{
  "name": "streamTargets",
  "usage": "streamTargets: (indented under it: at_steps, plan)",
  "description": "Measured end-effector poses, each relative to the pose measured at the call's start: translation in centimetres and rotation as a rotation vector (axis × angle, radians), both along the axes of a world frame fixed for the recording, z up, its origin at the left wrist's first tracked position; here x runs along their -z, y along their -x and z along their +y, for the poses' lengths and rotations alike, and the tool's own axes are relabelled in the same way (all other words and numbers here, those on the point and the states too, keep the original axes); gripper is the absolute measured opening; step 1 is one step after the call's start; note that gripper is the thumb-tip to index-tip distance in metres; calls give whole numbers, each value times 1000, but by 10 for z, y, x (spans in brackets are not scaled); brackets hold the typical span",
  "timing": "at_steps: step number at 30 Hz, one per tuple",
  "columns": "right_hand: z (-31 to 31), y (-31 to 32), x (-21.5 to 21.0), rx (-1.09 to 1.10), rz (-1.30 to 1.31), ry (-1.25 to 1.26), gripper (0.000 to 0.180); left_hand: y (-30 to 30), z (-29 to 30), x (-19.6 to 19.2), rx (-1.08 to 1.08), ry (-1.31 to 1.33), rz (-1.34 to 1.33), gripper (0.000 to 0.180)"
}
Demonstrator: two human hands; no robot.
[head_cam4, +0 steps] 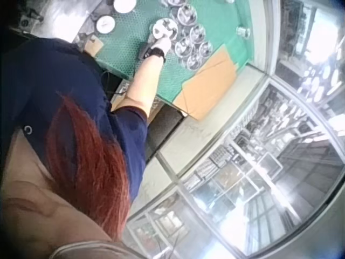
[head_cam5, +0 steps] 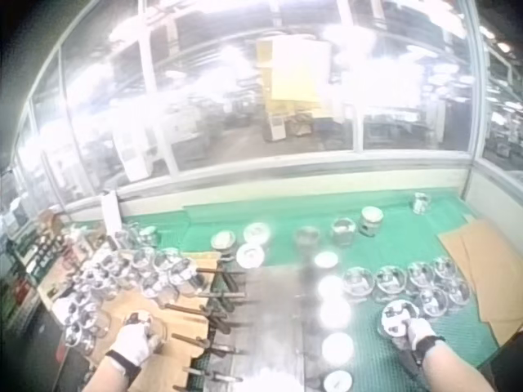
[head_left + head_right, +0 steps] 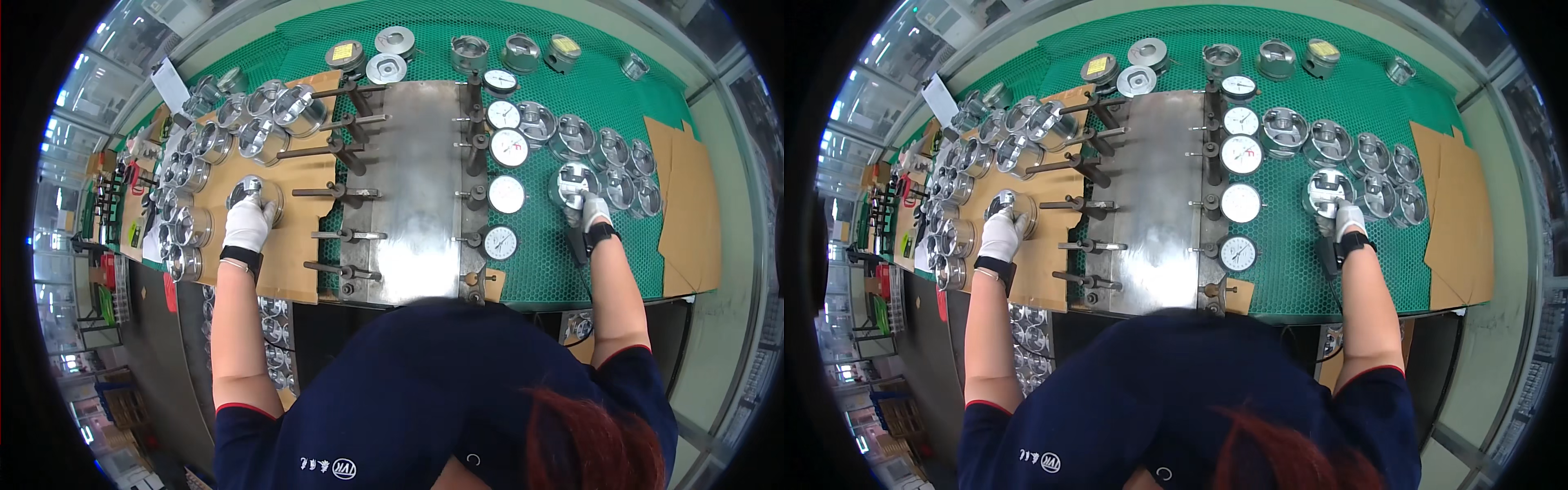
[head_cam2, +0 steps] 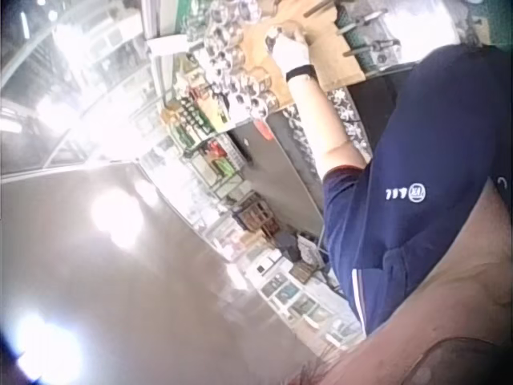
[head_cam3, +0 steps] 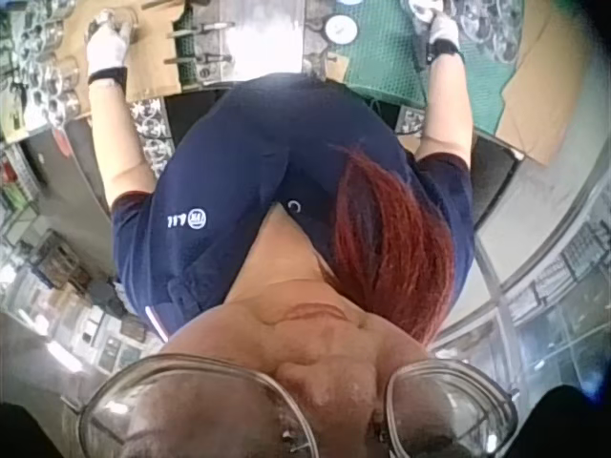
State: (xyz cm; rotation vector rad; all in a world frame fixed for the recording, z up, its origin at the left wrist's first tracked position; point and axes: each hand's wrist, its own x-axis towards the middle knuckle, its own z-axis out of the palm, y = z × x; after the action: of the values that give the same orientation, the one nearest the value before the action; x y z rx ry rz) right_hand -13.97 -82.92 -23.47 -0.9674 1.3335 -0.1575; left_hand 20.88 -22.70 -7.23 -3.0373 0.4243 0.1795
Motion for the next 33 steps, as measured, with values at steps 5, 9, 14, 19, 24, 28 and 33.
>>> streamTargets:
  at_steps: [5, 9, 14, 19, 24, 28, 33]
  plan:
    - [16, -23, -15, 295, -208, 104, 32, 10, 0, -8, -56, 33, -75, 44]
    - [74, -8, -57, 202, -359, 329, 46, -5, 55, 27, -39, 194, -93, 50]
    - [151, 25, -147, -100, -418, 583, 71, 51, 79, -30, -367, 927, 316, 51]
    - [236, 8, -206, -588, -586, 556, 39, 125, 8, -111, -283, 1195, 735, 46]
    - [320, -36, -209, -1220, -855, 710, 134, 174, -42, -100, -199, 1679, 1314, 40]
    - [333, -40, -212, -1064, -686, 1050, 133, 167, -50, -84, 59, 1159, 1297, 49]
    - [330, -50, -213, -1168, -349, 1222, 117, 178, -55, -68, 551, 773, 418, 67]
